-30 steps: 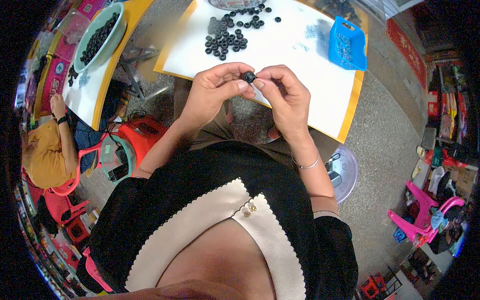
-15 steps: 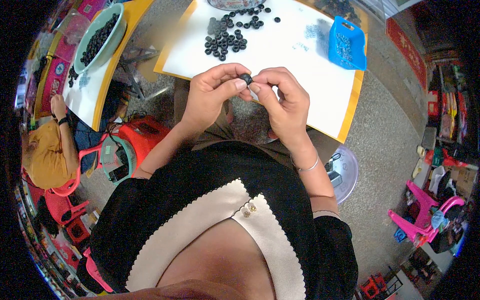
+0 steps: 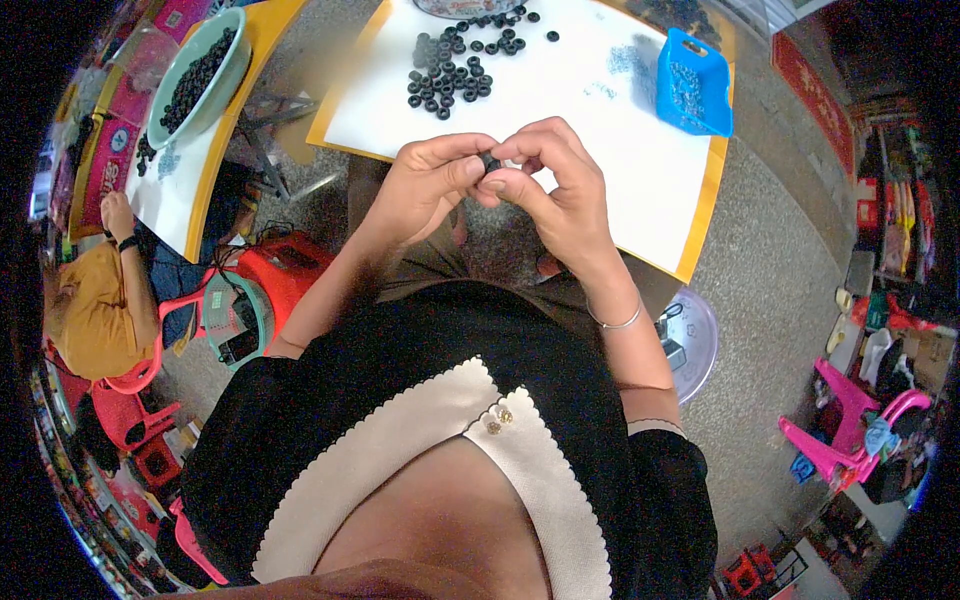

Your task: The person assembles small black plastic or rubber components by hand at a table.

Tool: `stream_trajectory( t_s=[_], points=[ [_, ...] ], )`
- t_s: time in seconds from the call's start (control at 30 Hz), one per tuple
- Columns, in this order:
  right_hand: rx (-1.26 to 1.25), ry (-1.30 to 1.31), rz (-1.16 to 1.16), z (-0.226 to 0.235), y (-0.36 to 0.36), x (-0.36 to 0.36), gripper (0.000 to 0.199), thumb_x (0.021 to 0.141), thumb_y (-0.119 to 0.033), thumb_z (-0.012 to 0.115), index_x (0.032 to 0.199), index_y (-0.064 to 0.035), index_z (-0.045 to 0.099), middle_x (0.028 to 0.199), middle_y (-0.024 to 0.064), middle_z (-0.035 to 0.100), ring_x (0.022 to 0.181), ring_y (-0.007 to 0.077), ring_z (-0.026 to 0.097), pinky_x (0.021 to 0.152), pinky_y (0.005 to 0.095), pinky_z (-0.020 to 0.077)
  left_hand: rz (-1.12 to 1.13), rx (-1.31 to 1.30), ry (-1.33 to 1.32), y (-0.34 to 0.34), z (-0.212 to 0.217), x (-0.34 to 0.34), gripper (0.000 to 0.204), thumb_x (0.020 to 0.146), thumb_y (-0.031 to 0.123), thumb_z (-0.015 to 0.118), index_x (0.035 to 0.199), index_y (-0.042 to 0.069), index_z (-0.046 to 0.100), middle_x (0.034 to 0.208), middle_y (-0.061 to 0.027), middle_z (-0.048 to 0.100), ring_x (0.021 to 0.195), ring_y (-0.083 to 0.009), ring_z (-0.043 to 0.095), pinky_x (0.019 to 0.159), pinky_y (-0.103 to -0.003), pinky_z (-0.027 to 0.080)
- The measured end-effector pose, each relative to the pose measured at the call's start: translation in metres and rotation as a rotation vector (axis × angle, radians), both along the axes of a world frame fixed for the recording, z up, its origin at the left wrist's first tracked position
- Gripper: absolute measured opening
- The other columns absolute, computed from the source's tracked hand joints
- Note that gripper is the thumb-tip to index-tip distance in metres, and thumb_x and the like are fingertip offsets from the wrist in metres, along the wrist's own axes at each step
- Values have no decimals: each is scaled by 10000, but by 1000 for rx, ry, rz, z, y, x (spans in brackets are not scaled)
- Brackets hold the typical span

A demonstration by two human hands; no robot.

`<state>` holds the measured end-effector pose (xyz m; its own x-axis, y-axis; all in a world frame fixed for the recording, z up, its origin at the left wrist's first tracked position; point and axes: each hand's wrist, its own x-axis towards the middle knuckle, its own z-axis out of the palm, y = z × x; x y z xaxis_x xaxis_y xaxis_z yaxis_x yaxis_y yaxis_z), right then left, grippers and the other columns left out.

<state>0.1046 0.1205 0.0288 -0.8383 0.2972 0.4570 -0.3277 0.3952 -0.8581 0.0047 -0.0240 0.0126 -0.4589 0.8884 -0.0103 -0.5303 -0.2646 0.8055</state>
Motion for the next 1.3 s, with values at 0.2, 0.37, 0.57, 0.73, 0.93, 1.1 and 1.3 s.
stream_trajectory(
  t_s=[0.2,0.37,0.57,0.73,0.93,1.1,1.3],
  points=[
    [-70,-37,8,-8,0,1,178,744,-123,716,858,-32,613,847,50,545,773,134,527,668,242,443,-52,4,18,3,-6,-2,310,895,130,567,1131,-71,555,902,-123,624,737,-148,632,686,-277,559],
    [2,-46,33,-6,0,2,178,746,-133,713,852,-35,608,845,47,521,799,141,510,703,253,435,-270,31,-65,1,-9,-12,328,885,164,588,1115,-68,565,893,-111,622,708,-142,619,638,-261,545],
    [-122,-14,73,-13,3,3,177,777,-113,670,922,-30,611,930,59,499,821,144,498,748,254,419,-239,73,-182,3,-4,-5,321,909,183,551,1122,-57,563,887,-79,607,710,-124,578,628,-249,509],
    [-209,-15,-4,-10,-4,4,198,796,-120,643,964,-21,610,969,60,495,831,140,494,778,254,412,-114,48,-161,5,0,3,320,939,190,503,1148,-48,548,853,-49,574,680,-101,530,609,-228,467],
    [-43,23,14,-8,-7,2,223,803,-58,620,1024,-30,621,982,74,500,827,152,510,766,264,432,-111,48,-160,4,-5,5,311,946,193,490,1147,-37,551,851,-39,559,663,-93,514,598,-212,443],
    [48,-54,-47,-4,-8,7,242,815,-46,601,1056,-32,617,1041,100,516,830,159,545,752,276,461,-78,18,-229,6,-9,8,327,943,203,497,1168,-30,538,878,-47,567,693,-100,506,655,-220,438],
    [-302,-23,-37,-1,-11,14,299,836,-58,581,1124,14,556,1108,104,505,898,142,543,817,277,452,-228,288,-459,7,-4,8,344,946,225,483,1172,-27,541,942,-66,563,753,-103,493,670,-222,434]
  ],
)
